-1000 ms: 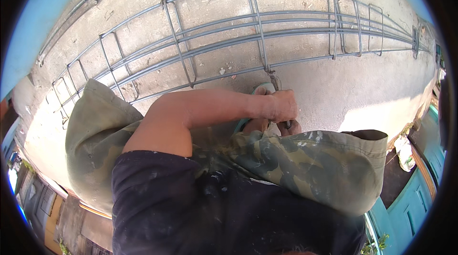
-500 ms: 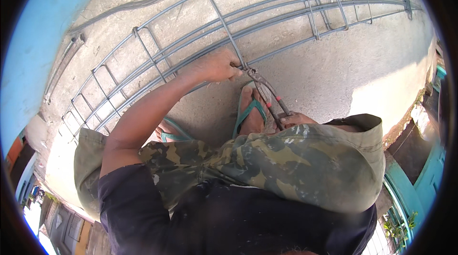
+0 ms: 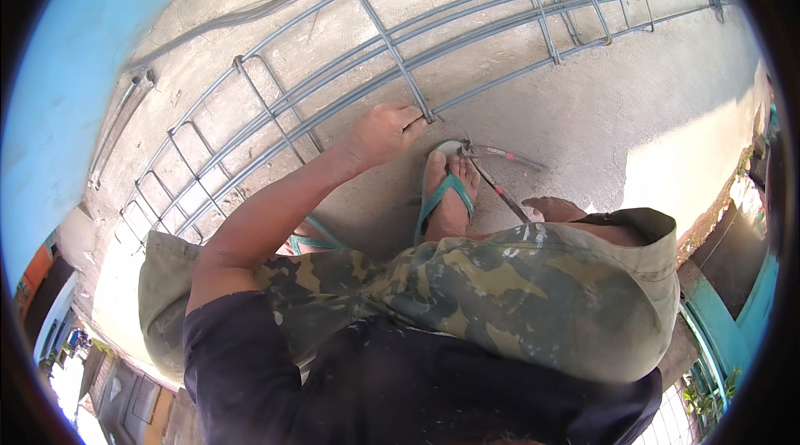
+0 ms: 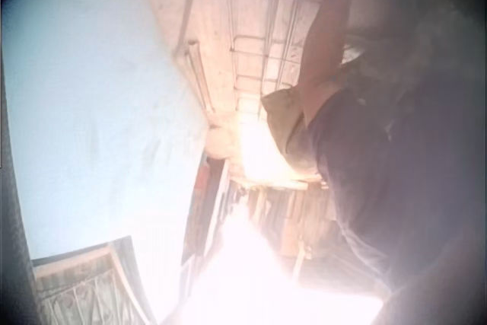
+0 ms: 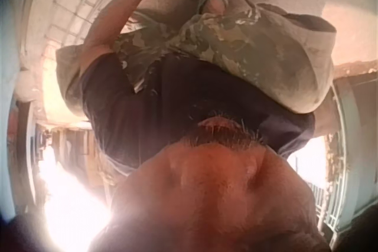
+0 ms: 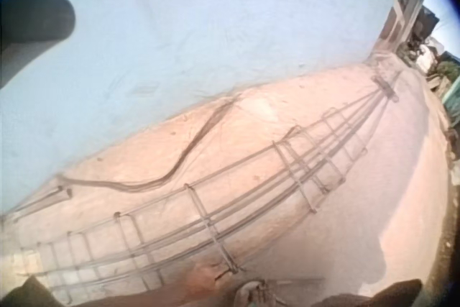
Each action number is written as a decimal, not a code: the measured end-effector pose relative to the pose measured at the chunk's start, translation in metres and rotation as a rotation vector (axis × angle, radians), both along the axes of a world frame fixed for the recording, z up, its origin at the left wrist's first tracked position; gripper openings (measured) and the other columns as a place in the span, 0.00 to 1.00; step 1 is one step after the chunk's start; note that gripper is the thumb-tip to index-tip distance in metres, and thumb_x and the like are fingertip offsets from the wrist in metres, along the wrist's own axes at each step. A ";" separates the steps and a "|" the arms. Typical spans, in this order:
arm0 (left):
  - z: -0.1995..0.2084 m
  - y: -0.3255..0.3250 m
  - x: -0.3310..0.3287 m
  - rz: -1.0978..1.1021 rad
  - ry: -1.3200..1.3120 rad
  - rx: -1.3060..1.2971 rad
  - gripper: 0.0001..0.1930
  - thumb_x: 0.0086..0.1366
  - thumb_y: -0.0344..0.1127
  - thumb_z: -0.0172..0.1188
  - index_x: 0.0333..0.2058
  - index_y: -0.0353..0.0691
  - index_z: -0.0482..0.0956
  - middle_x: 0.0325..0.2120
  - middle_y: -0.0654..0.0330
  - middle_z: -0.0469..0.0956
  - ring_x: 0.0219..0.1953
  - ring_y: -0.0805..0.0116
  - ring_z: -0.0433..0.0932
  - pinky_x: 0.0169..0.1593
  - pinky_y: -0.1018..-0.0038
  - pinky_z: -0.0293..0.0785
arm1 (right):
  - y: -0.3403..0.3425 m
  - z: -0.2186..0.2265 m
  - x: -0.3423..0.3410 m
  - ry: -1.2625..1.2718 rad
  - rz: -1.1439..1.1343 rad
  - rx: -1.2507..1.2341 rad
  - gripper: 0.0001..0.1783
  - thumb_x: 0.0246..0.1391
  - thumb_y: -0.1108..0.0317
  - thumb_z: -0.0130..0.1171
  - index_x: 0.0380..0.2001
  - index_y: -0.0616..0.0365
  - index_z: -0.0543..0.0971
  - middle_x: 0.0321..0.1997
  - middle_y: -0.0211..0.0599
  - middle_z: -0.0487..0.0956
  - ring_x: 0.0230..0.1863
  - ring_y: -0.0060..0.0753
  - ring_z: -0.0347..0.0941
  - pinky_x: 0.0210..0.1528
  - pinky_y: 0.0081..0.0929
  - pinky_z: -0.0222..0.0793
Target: The person sits on a concrete floor and ties a rebar mesh using wire and pliers. They wrap wire around the intersections of the steel bars and twist it tight with the tool to secure the grid structure.
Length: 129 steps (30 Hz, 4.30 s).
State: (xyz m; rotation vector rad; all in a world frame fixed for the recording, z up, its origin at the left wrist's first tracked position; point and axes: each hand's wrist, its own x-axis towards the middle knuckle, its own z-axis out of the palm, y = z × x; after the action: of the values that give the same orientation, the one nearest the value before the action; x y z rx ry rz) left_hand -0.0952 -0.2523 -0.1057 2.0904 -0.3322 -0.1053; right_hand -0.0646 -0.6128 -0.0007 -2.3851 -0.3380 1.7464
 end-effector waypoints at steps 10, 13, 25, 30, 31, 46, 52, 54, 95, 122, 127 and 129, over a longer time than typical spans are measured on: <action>0.005 -0.004 -0.009 0.021 -0.113 0.258 0.08 0.63 0.35 0.60 0.33 0.36 0.80 0.27 0.52 0.78 0.27 0.53 0.81 0.29 0.62 0.81 | 0.127 -0.100 0.030 0.057 -0.662 0.727 0.16 0.63 0.63 0.54 0.45 0.65 0.81 0.23 0.35 0.75 0.27 0.25 0.69 0.31 0.28 0.67; 0.001 -0.006 -0.011 0.056 -0.149 0.238 0.08 0.63 0.35 0.60 0.32 0.36 0.79 0.27 0.52 0.78 0.27 0.53 0.82 0.30 0.62 0.81 | 0.136 -0.103 0.036 -0.101 -0.539 0.693 0.14 0.62 0.65 0.55 0.43 0.63 0.82 0.21 0.30 0.74 0.24 0.20 0.67 0.27 0.23 0.64; 0.011 -0.007 -0.009 0.048 -0.135 0.195 0.06 0.62 0.31 0.60 0.30 0.35 0.76 0.25 0.50 0.74 0.27 0.48 0.78 0.29 0.60 0.75 | 0.158 -0.160 0.045 0.684 -1.154 1.139 0.09 0.63 0.69 0.54 0.41 0.62 0.78 0.26 0.31 0.77 0.19 0.17 0.62 0.19 0.17 0.55; 0.012 -0.008 -0.010 0.082 -0.060 0.155 0.06 0.63 0.32 0.59 0.31 0.35 0.76 0.26 0.49 0.75 0.29 0.46 0.77 0.32 0.57 0.74 | 0.166 -0.150 0.043 0.746 -1.237 1.180 0.10 0.64 0.71 0.53 0.46 0.62 0.75 0.32 0.33 0.78 0.18 0.16 0.61 0.18 0.16 0.52; 0.012 -0.009 -0.009 0.090 -0.038 0.152 0.06 0.63 0.32 0.58 0.31 0.34 0.76 0.26 0.48 0.75 0.30 0.46 0.77 0.32 0.57 0.73 | 0.165 -0.152 0.043 0.764 -1.241 1.200 0.10 0.64 0.71 0.52 0.46 0.61 0.75 0.32 0.34 0.78 0.18 0.16 0.60 0.18 0.16 0.52; 0.020 -0.014 -0.007 0.261 0.177 0.017 0.07 0.62 0.32 0.58 0.31 0.34 0.81 0.27 0.48 0.79 0.31 0.51 0.81 0.36 0.63 0.77 | 0.157 -0.170 0.050 0.928 -1.162 1.255 0.05 0.61 0.74 0.55 0.41 0.57 0.77 0.36 0.35 0.78 0.18 0.14 0.61 0.19 0.15 0.54; 0.020 -0.011 0.003 0.466 0.661 -0.267 0.13 0.63 0.33 0.52 0.29 0.28 0.80 0.20 0.51 0.79 0.17 0.65 0.80 0.22 0.69 0.74 | 0.159 -0.176 0.051 0.974 -1.127 1.306 0.04 0.59 0.74 0.57 0.38 0.56 0.77 0.37 0.35 0.78 0.19 0.14 0.62 0.18 0.13 0.55; 0.021 -0.011 0.008 0.498 0.727 -0.272 0.14 0.63 0.33 0.51 0.28 0.27 0.79 0.18 0.52 0.78 0.14 0.67 0.79 0.17 0.71 0.71 | 0.160 -0.172 0.050 0.938 -1.168 1.260 0.04 0.60 0.74 0.57 0.38 0.55 0.76 0.37 0.33 0.78 0.20 0.13 0.62 0.18 0.13 0.55; 0.015 -0.006 0.021 0.442 0.987 -0.662 0.11 0.56 0.24 0.62 0.39 0.30 0.78 0.31 0.54 0.81 0.26 0.70 0.83 0.21 0.81 0.70 | 0.152 -0.124 0.025 0.399 -1.424 1.002 0.11 0.58 0.80 0.53 0.45 0.60 0.75 0.35 0.39 0.78 0.26 0.22 0.67 0.24 0.18 0.61; 0.014 -0.020 -0.008 0.446 0.485 -0.379 0.05 0.63 0.27 0.57 0.34 0.33 0.80 0.27 0.55 0.80 0.29 0.64 0.83 0.30 0.72 0.75 | 0.146 -0.092 -0.023 -0.592 -0.559 0.584 0.10 0.60 0.72 0.55 0.41 0.63 0.80 0.28 0.43 0.80 0.29 0.32 0.76 0.35 0.31 0.71; 0.008 -0.033 -0.032 0.376 -0.030 -0.081 0.09 0.57 0.26 0.59 0.37 0.34 0.80 0.35 0.51 0.78 0.37 0.50 0.80 0.42 0.62 0.78 | 0.150 -0.068 -0.037 -0.567 -0.503 0.572 0.10 0.59 0.71 0.54 0.42 0.63 0.80 0.30 0.45 0.80 0.29 0.38 0.78 0.34 0.34 0.72; 0.005 -0.036 -0.040 0.324 -0.173 0.048 0.11 0.56 0.27 0.62 0.40 0.36 0.81 0.38 0.52 0.77 0.36 0.51 0.79 0.41 0.62 0.77 | 0.153 -0.061 -0.036 -0.630 -0.338 0.553 0.10 0.58 0.71 0.54 0.41 0.62 0.79 0.32 0.49 0.80 0.32 0.48 0.78 0.36 0.40 0.72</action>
State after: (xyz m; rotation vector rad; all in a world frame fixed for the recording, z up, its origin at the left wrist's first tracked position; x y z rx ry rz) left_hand -0.1347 -0.2886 -0.1009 2.1779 -0.0907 0.2643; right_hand -0.1005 -0.4599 -0.0620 -2.3143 -0.3965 0.6203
